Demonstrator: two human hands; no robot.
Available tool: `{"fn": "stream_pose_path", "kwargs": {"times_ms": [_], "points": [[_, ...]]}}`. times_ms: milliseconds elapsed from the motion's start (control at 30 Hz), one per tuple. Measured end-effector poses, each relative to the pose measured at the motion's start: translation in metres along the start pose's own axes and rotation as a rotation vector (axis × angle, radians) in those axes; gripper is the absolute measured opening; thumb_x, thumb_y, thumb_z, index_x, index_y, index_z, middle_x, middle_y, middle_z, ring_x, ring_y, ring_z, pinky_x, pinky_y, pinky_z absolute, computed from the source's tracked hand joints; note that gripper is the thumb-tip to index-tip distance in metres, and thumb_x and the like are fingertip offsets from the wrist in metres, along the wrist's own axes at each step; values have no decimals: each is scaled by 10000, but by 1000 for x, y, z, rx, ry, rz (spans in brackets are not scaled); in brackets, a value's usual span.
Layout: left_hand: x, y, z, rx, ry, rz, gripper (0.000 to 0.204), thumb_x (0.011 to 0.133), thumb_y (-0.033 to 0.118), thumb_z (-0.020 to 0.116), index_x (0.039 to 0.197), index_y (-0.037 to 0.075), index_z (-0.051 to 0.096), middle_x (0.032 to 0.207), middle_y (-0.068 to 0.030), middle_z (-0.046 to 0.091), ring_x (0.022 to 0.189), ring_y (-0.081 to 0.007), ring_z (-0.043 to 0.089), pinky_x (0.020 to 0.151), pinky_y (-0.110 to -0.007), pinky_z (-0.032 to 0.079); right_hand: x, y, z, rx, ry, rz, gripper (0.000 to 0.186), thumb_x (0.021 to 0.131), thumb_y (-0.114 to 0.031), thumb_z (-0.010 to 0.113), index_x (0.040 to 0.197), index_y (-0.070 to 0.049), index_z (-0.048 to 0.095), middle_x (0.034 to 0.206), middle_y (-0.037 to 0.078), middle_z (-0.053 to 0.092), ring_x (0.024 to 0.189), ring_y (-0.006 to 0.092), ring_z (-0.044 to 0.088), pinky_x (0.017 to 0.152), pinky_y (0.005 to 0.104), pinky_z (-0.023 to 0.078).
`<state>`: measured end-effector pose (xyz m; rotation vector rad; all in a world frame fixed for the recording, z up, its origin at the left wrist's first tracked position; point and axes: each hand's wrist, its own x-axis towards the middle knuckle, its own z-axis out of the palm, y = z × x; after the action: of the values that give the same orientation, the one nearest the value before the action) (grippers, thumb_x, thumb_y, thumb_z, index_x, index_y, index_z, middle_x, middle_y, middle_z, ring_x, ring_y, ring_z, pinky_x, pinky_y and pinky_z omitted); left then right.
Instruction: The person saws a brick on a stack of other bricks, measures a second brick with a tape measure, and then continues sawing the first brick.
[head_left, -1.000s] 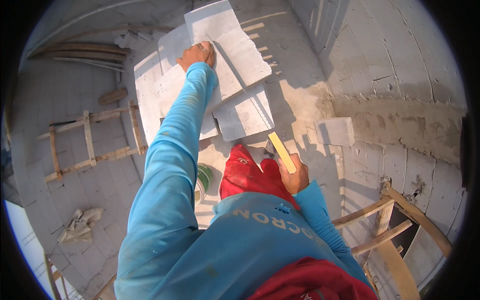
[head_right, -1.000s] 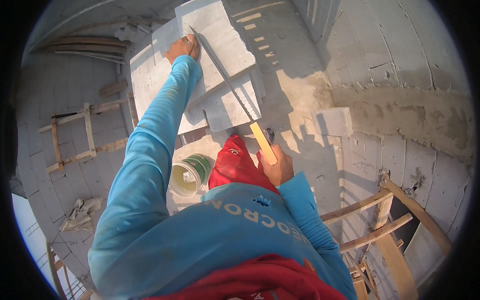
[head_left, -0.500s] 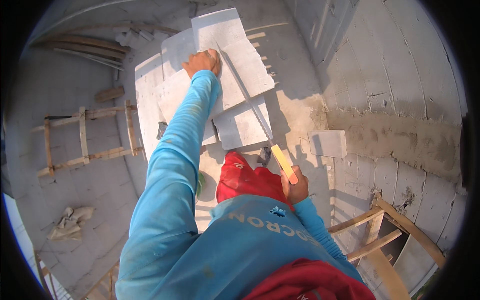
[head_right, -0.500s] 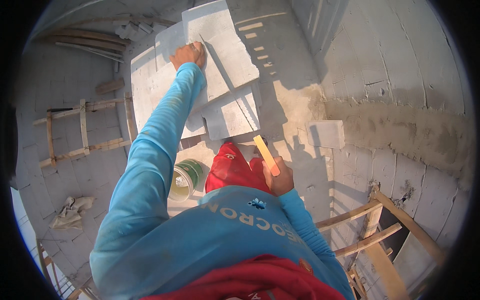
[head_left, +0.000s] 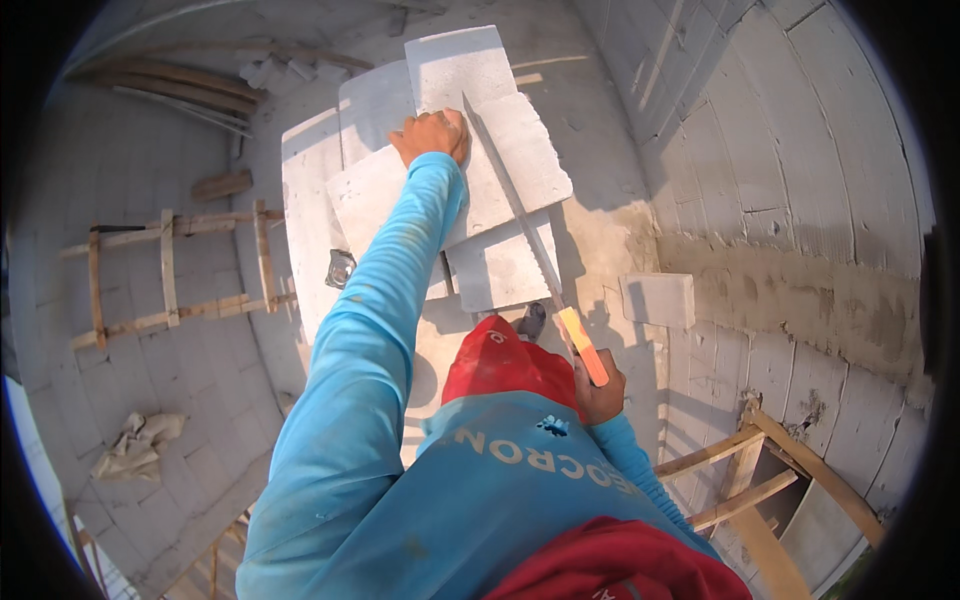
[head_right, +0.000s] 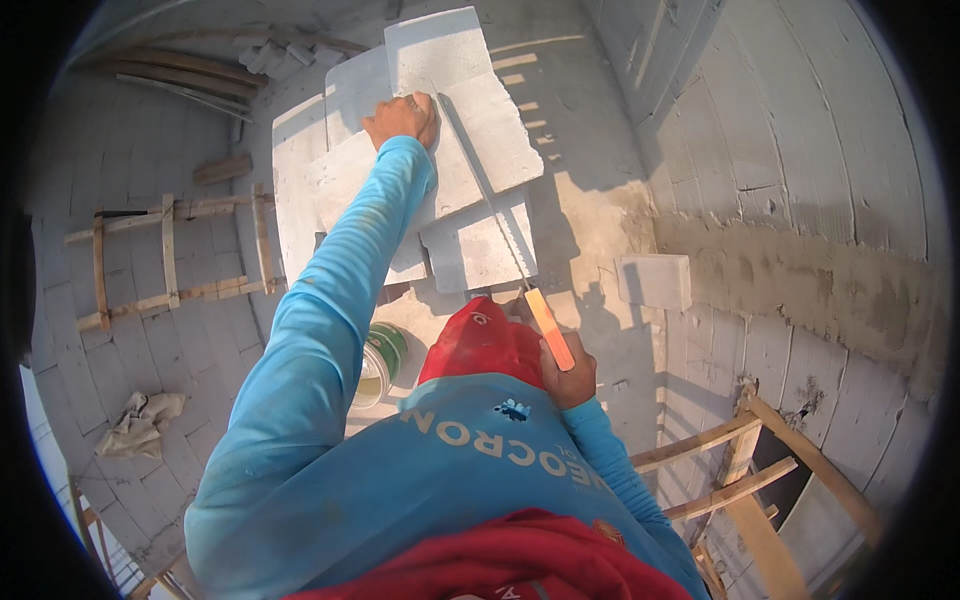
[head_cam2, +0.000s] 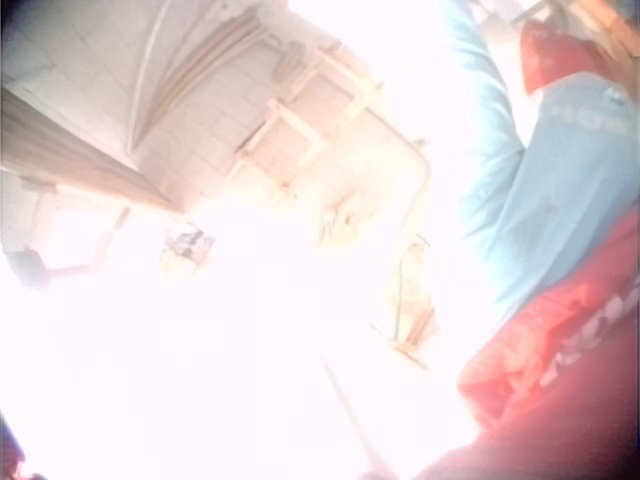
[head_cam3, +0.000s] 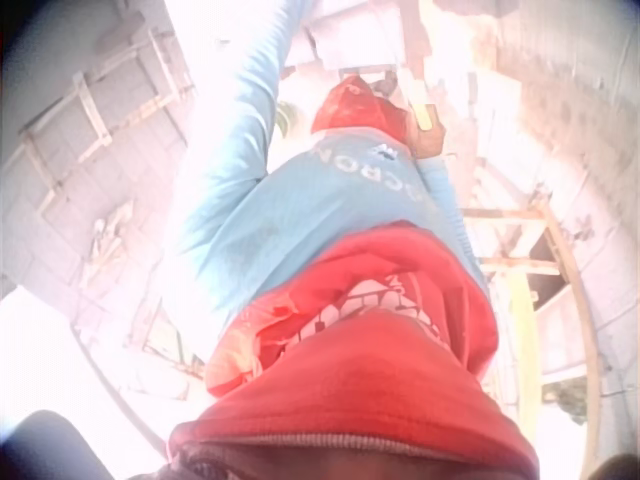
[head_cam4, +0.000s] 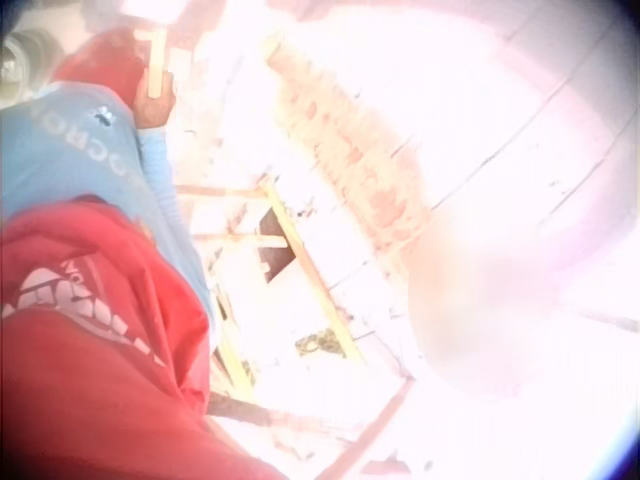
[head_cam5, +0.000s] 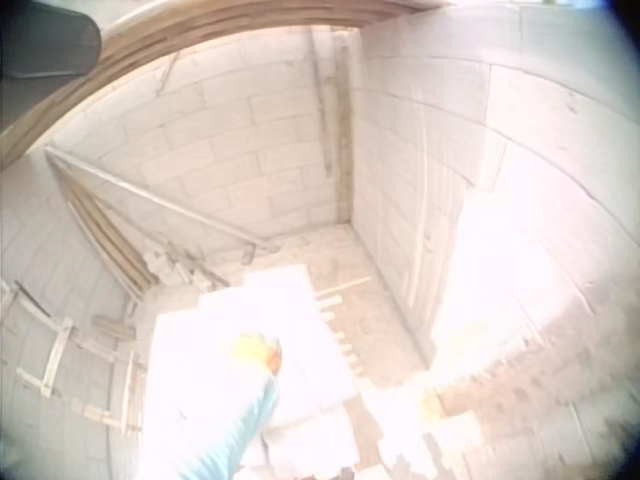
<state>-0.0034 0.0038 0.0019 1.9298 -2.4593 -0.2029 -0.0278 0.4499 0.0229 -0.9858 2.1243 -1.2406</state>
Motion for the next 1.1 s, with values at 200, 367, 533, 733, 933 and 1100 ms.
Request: {"fn": "stream_pose_path", "kwargs": {"times_ms": [200, 367, 533, 733, 933, 1100], "points": [[0, 2, -4, -35, -20, 45, 569, 1060, 379, 340, 998, 66, 811, 1078, -108, 768, 1145, -267, 641, 1100, -554, 378, 71, -30, 27, -46, -30, -59, 174, 981, -154, 703, 1060, -20, 625, 817, 183, 694, 738, 403, 717, 641, 437, 553], [2, 4, 0, 4, -12, 85, 595, 1055, 393, 310, 994, 73, 807, 1073, -107, 764, 1111, -264, 650, 1058, -520, 403, 58, -30, 29, -15, -42, 26, 154, 1004, -162, 674, 1043, -20, 628, 795, 170, 675, 696, 355, 698, 641, 409, 539], [-2, 9, -5, 0, -71, 155, 596, 1062, 385, 303, 994, 72, 805, 1090, -108, 762, 1158, -254, 642, 1057, -500, 405, 34, -38, 48, 69, 67, 63, 147, 1007, -156, 671, 1040, -16, 643, 776, 139, 667, 677, 255, 683, 641, 378, 529], [-2, 10, 5, -7, 23, 160, 562, 1072, 359, 336, 975, 76, 812, 1042, -105, 763, 1109, -282, 639, 1059, -515, 400, 30, -43, 57, 42, 90, 96, 155, 997, -162, 686, 1029, -21, 632, 786, 164, 670, 662, 323, 683, 625, 392, 526], [0, 12, -2, -6, -58, 149, 619, 1068, 388, 293, 1026, 25, 792, 1120, -135, 757, 1194, -266, 630, 1088, -505, 400, -33, -33, 44, -84, 48, 158, 176, 973, -179, 709, 1045, -37, 632, 821, 190, 693, 722, 421, 708, 616, 464, 555], [6, 6, 9, -2, -5, 168, 582, 1063, 388, 339, 1032, 46, 809, 1134, -117, 764, 1166, -284, 638, 1086, -522, 399, -44, -34, 45, -39, 98, 93, 145, 974, -138, 705, 1026, -24, 632, 764, 180, 664, 704, 394, 712, 605, 442, 544]]}}
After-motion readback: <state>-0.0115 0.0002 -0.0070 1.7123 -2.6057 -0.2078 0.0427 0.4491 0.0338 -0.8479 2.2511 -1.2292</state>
